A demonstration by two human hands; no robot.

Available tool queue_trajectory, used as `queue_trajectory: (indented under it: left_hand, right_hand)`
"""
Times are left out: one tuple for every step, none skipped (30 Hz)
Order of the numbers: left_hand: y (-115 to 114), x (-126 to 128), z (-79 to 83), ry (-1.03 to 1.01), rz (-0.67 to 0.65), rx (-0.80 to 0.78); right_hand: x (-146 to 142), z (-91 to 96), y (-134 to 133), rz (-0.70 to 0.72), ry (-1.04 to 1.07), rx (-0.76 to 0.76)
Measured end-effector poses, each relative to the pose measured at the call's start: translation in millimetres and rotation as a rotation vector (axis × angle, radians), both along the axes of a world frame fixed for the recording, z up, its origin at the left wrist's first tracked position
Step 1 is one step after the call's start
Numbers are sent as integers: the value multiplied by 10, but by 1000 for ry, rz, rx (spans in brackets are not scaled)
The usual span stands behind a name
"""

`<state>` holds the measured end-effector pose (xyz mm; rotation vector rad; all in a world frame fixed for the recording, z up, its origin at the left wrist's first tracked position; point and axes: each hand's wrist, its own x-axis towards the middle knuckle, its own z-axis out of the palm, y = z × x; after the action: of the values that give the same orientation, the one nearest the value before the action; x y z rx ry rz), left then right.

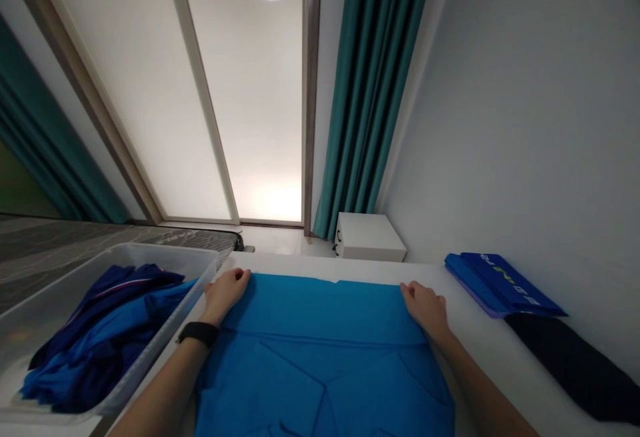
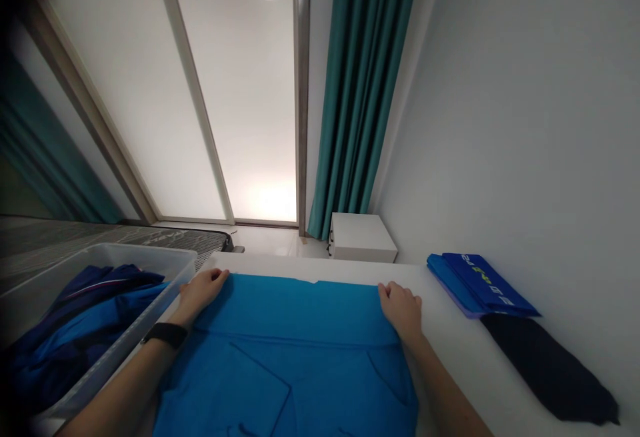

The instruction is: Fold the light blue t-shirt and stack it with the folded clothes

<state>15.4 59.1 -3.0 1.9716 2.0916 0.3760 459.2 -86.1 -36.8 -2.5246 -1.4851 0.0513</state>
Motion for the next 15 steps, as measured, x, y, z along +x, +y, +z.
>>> queue_trajectory:
  left_hand:
    - [-21, 1, 15, 2, -11, -3]
    - [-46, 1, 26, 3, -21, -6]
    - [-76, 0, 33, 7, -33, -2]
    - [-109, -4, 35, 14, -48, 10]
    - [-145, -11, 31, 25, -69, 30]
    - [-182, -23, 24, 40, -92, 52]
    - [-219, -39, 14, 52, -120, 71]
    - [-256, -61, 2, 57, -149, 84]
    - [-294, -88, -9, 48, -176, 84]
    - [-333, -119, -20, 23, -201, 71]
    - [-373, -154, -28, -14, -224, 55]
    - [-417, -192, -34, -58, -247, 42]
    - [-464, -231, -36, -101, -267, 35]
    - [-515, -269, -34, -137, -281, 33]
    - [-568, -304, -30, -163, -290, 37]
  right_hand:
    - [-5, 7, -31, 9, -4, -2]
    - [-10, 11, -67, 17, -8, -4]
    - [-13, 12, -108, 22, -10, -5]
    - [-16, 8, -152, 28, -11, -5]
    - [-16, 0, -199, 40, -10, -5]
    - [-13, -12, -245, 61, -9, -1]
    - [-7, -26, -290, 89, -9, 4]
    - [2, -41, -331, 118, -13, 14]
    - [12, -54, -367, 149, -21, 27]
    - [19, -62, -395, 178, -38, 46]
    - [19, -65, -415, 203, -62, 67]
    - [6, -60, -425, 223, -88, 90]
    - [-28, -48, -427, 245, -111, 113]
    - [-88, -29, -422, 273, -125, 134]
    - [-178, -3, -411, 311, -127, 151]
